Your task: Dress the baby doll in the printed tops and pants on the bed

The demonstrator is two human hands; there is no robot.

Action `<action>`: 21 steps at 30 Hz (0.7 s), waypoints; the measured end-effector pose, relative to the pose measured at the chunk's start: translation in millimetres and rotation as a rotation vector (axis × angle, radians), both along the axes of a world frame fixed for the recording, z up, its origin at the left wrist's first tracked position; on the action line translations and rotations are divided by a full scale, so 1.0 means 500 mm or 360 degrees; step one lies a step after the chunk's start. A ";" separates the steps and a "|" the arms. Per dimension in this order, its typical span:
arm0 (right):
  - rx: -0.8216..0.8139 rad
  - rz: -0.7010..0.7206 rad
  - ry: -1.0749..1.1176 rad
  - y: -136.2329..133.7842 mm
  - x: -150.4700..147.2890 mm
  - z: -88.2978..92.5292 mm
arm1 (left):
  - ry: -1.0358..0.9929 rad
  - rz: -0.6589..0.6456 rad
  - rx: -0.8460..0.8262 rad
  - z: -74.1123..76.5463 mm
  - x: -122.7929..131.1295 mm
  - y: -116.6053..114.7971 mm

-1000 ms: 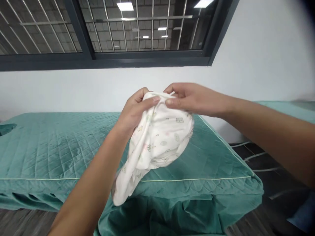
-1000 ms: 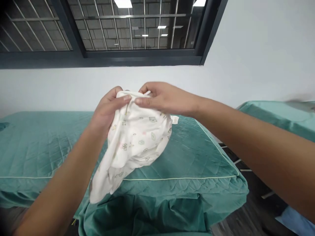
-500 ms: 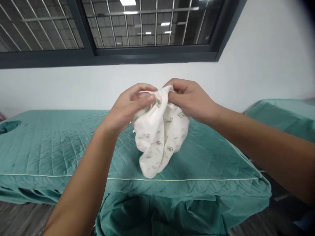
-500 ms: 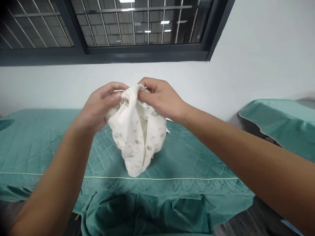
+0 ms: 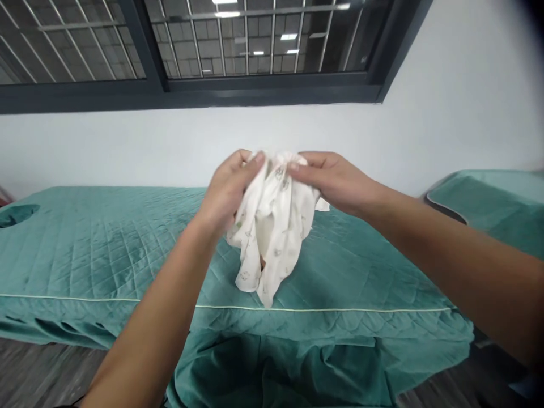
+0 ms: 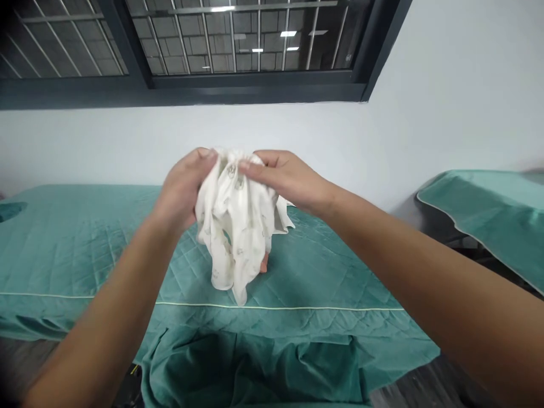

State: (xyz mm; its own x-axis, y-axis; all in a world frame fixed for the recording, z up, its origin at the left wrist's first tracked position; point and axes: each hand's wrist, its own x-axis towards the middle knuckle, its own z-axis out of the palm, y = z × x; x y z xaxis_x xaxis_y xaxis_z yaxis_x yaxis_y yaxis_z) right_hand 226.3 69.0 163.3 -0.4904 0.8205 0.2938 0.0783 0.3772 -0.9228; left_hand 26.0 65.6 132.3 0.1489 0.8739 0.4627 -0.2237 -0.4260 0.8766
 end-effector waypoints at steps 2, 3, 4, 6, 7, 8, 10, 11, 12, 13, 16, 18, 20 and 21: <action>0.0034 -0.0076 0.0208 -0.001 -0.014 -0.012 | 0.0270 -0.0207 -0.0039 -0.012 0.011 -0.008; 0.0038 -0.0086 0.0274 0.000 -0.020 -0.018 | 0.0399 -0.0286 -0.0052 -0.018 0.015 -0.011; 0.0032 -0.0091 0.0317 0.002 -0.024 -0.024 | 0.0492 -0.0330 -0.0065 -0.023 0.017 -0.012; 0.0008 -0.0113 0.0353 0.009 -0.025 -0.037 | 0.0504 -0.0290 -0.0092 -0.034 0.019 -0.007; -0.0005 -0.0137 0.0350 0.014 -0.021 -0.045 | 0.0428 -0.0219 -0.0101 -0.040 0.018 -0.002; -0.0020 -0.0159 0.0328 0.019 -0.016 -0.053 | 0.0322 -0.0135 -0.0106 -0.047 0.017 0.005; -0.0047 -0.0158 0.0230 0.028 -0.003 -0.071 | 0.0100 0.0010 -0.0107 -0.060 0.016 0.021; -0.0064 -0.0115 0.0158 0.031 0.003 -0.081 | 0.0002 0.0052 -0.0105 -0.067 0.015 0.029; -0.0089 -0.0043 0.0074 0.033 0.007 -0.090 | -0.0076 0.0064 -0.0112 -0.074 0.016 0.035; -0.0125 0.0044 -0.0018 0.033 0.009 -0.099 | -0.0139 0.0052 -0.0131 -0.081 0.017 0.041; -0.0238 0.0144 -0.0203 0.034 0.001 -0.122 | -0.0254 -0.0041 -0.0267 -0.101 0.030 0.048; -0.0253 0.0018 -0.0108 0.037 -0.011 -0.134 | -0.0272 -0.0101 -0.0380 -0.112 0.043 0.045; -0.0236 -0.0134 0.0134 0.045 -0.023 -0.143 | -0.0242 -0.0157 -0.0458 -0.122 0.056 0.037; -0.0232 -0.0191 0.0255 0.051 -0.027 -0.147 | -0.0212 -0.0196 -0.0477 -0.126 0.061 0.033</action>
State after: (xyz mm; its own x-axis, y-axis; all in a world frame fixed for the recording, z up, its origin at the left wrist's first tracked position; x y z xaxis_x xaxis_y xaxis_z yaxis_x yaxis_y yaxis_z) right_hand 212.8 94.4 89.8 -0.3437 0.9094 0.2344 -0.0375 0.2361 -0.9710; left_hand 56.4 81.9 69.3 0.2172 0.9531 0.2110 -0.3782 -0.1171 0.9183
